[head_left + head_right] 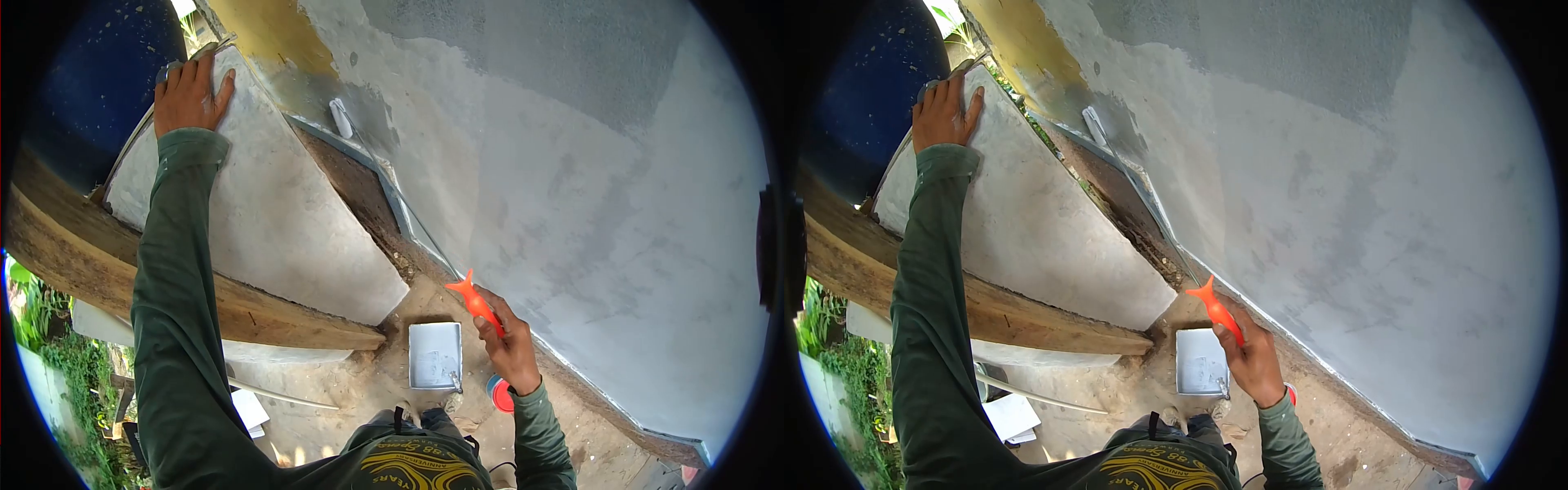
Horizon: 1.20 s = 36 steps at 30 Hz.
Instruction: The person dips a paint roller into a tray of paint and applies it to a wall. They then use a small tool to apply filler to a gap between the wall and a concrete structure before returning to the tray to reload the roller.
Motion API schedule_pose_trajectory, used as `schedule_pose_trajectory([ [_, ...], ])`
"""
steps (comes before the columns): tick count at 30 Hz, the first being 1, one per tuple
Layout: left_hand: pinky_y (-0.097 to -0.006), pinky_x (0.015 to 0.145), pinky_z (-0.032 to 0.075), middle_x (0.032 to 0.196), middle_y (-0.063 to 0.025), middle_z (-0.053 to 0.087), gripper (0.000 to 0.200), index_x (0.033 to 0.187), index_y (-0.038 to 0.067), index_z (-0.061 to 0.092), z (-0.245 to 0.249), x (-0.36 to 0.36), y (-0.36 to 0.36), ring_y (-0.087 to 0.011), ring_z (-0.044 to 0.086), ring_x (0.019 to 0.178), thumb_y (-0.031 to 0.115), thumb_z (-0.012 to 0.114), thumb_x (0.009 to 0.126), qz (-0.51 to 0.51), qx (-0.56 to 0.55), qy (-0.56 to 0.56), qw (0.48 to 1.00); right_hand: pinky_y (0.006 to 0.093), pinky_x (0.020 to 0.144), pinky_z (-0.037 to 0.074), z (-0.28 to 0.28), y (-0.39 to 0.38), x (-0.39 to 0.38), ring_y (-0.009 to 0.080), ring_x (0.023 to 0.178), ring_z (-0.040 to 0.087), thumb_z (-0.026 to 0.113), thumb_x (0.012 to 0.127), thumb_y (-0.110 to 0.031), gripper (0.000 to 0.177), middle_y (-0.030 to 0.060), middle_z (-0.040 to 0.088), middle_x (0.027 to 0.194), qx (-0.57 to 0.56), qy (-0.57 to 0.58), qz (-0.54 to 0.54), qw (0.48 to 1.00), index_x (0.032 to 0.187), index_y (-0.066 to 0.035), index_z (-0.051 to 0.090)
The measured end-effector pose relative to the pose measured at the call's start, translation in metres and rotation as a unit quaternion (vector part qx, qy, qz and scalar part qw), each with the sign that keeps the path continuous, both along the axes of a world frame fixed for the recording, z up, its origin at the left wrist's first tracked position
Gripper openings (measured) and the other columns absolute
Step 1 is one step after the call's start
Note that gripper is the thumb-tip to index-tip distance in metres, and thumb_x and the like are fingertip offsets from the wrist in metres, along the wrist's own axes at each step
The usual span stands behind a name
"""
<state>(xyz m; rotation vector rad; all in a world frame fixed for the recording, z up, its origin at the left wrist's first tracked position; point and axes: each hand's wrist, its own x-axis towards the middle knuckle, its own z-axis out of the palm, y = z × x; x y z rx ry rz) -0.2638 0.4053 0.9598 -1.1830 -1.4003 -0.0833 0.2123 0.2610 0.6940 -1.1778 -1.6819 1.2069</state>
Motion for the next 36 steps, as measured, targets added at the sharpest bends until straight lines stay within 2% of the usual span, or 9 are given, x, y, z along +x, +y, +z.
schedule_pose_trajectory([
  [9,-0.0458,0.098,0.050,0.119,-0.0071,0.069,0.052,0.137,0.016,0.061,0.000,-0.007,0.002,-0.0281,0.064,0.115,0.053,0.054,0.101,-0.003,-0.002,0.006,1.000,0.0328,0.089,0.054,0.026,-0.060,0.067,0.0206,0.098,0.071,0.064,0.103,-0.018,0.042,0.0207,0.072,0.119,-0.063,-0.049,-0.028,0.996,0.140,0.000,0.059],
  [17,-0.0458,0.099,0.050,0.119,-0.0063,0.070,0.053,0.137,0.016,0.062,-0.001,-0.005,0.002,-0.0283,0.064,0.116,0.054,0.054,0.101,-0.002,-0.003,0.005,1.000,0.0342,0.093,0.053,0.030,-0.063,0.065,0.0244,0.104,0.072,0.063,0.103,-0.016,0.041,0.0219,0.070,0.126,-0.052,-0.078,-0.030,0.995,0.141,0.001,0.058],
  [19,-0.0458,0.100,0.049,0.119,-0.0062,0.070,0.053,0.137,0.016,0.062,-0.001,-0.007,0.002,-0.0283,0.064,0.116,0.054,0.054,0.101,0.004,-0.002,0.008,1.000,0.0304,0.076,0.049,0.022,-0.053,0.048,0.0147,0.077,0.056,0.061,0.105,-0.021,0.043,0.0092,0.065,0.096,-0.023,-0.058,-0.030,0.998,0.144,-0.002,0.057],
  [20,-0.0460,0.100,0.049,0.119,-0.0061,0.070,0.053,0.137,0.016,0.062,-0.001,-0.008,0.003,-0.0281,0.064,0.116,0.054,0.054,0.101,0.001,0.002,0.018,1.000,0.0304,0.076,0.049,0.020,-0.047,0.040,0.0147,0.077,0.056,0.061,0.105,-0.021,0.043,0.0092,0.065,0.096,-0.023,-0.057,-0.028,0.998,0.144,-0.002,0.057],
  [22,-0.0461,0.100,0.049,0.119,-0.0061,0.070,0.053,0.137,0.016,0.063,-0.001,-0.011,0.004,-0.0280,0.064,0.116,0.054,0.054,0.101,0.001,0.004,0.028,1.000,0.0353,0.089,0.055,0.014,-0.035,0.023,0.0343,0.097,0.074,0.062,0.103,-0.015,0.041,0.0230,0.072,0.121,0.010,-0.068,-0.023,0.997,0.142,-0.002,0.058],
  [23,-0.0470,0.101,0.050,0.121,-0.0065,0.071,0.053,0.138,0.017,0.061,0.000,-0.012,0.005,-0.0290,0.065,0.116,0.055,0.054,0.102,0.010,-0.001,0.031,0.999,0.0375,0.085,0.056,0.008,-0.027,0.014,0.0388,0.091,0.072,0.063,0.103,-0.017,0.042,0.0260,0.072,0.115,0.027,-0.067,-0.022,0.997,0.142,-0.003,0.058],
  [28,-0.0492,0.104,0.050,0.124,-0.0075,0.071,0.055,0.140,0.017,0.060,0.002,-0.010,0.003,-0.0305,0.065,0.119,0.057,0.052,0.102,0.028,-0.025,0.013,0.999,0.0436,0.079,0.055,0.001,-0.002,-0.021,0.0423,0.092,0.072,0.064,0.103,-0.021,0.042,0.0309,0.069,0.101,-0.039,-0.096,-0.012,0.995,0.140,-0.002,0.059],
  [30,-0.0502,0.105,0.050,0.124,-0.0074,0.071,0.055,0.140,0.018,0.061,0.001,-0.011,0.004,-0.0307,0.065,0.119,0.058,0.051,0.102,0.034,-0.024,0.011,0.999,0.0413,0.080,0.055,-0.014,-0.002,-0.025,0.0428,0.091,0.072,0.063,0.103,-0.021,0.042,0.0280,0.071,0.104,0.084,-0.067,-0.027,0.994,0.140,-0.002,0.059],
  [36,-0.0493,0.100,0.049,0.123,-0.0062,0.069,0.056,0.138,0.017,0.062,0.000,-0.013,0.003,-0.0288,0.063,0.119,0.058,0.052,0.101,0.000,-0.008,0.018,1.000,0.0391,0.087,0.056,-0.007,-0.041,0.028,0.0335,0.099,0.074,0.062,0.104,-0.021,0.043,0.0219,0.072,0.124,0.026,-0.075,-0.024,0.997,0.142,-0.002,0.058],
])
